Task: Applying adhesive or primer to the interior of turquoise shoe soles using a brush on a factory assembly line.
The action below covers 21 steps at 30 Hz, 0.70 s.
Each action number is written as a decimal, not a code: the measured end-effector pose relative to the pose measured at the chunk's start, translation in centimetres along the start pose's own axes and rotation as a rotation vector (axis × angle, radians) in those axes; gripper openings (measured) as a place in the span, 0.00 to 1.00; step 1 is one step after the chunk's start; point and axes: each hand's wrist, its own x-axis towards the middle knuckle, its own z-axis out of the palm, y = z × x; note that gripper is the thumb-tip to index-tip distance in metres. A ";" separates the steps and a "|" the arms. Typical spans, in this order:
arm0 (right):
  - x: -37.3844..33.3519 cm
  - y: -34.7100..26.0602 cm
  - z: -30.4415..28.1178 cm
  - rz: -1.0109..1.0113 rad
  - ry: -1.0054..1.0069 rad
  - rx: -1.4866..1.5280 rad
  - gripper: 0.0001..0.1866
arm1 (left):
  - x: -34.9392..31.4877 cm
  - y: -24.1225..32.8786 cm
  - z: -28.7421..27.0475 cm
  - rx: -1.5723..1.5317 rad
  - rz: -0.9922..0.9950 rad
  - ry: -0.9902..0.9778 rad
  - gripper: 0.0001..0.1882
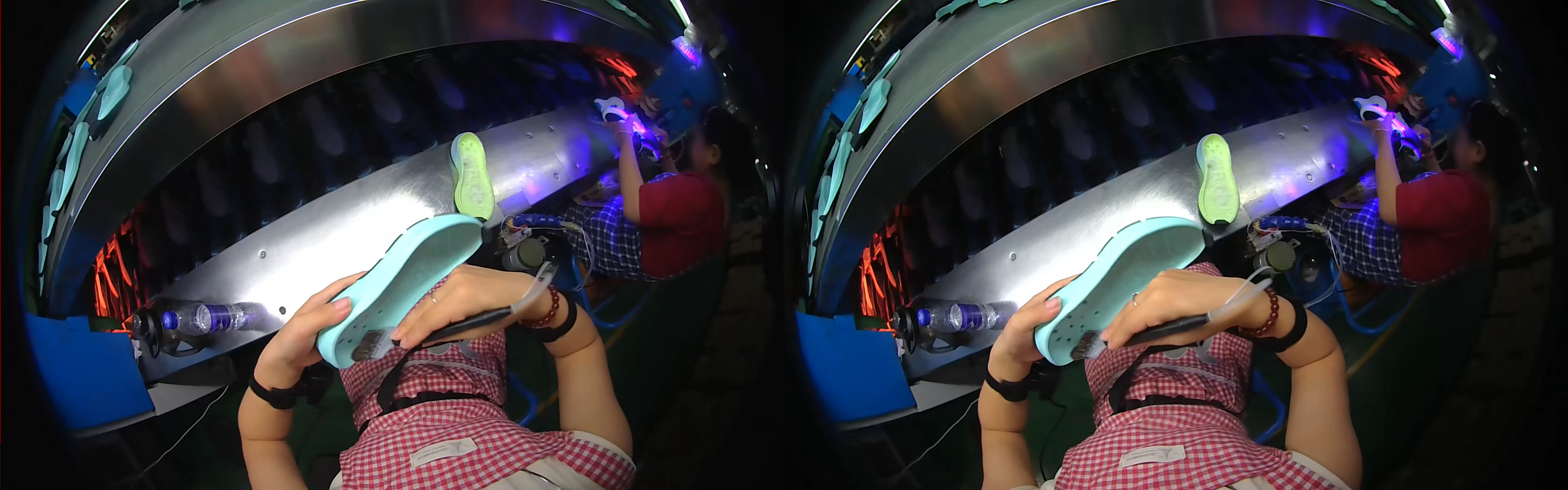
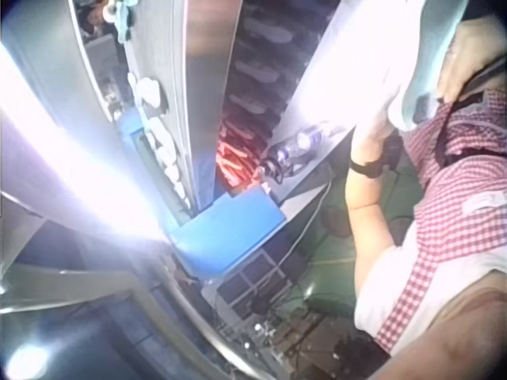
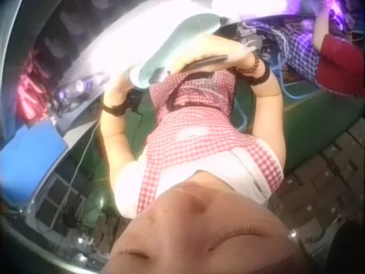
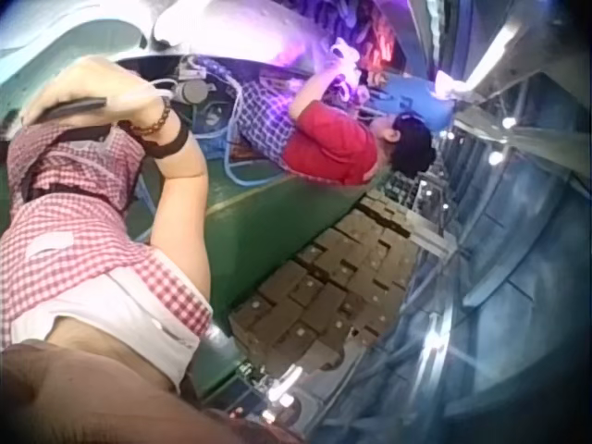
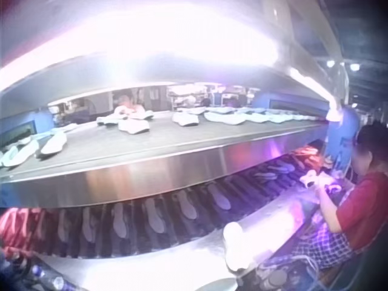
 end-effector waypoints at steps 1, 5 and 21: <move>0.0 -1.2 -0.5 0.070 -0.042 -0.067 0.09 | -0.2 -0.2 -0.2 -0.009 -0.048 0.035 0.38; -0.5 -1.2 -0.4 0.031 0.054 -0.063 0.12 | -1.7 -0.6 -0.4 -0.157 -0.074 0.083 0.36; -1.8 -2.0 2.2 0.002 0.228 -0.025 0.12 | -6.0 -0.7 -1.2 -0.550 0.230 0.401 0.36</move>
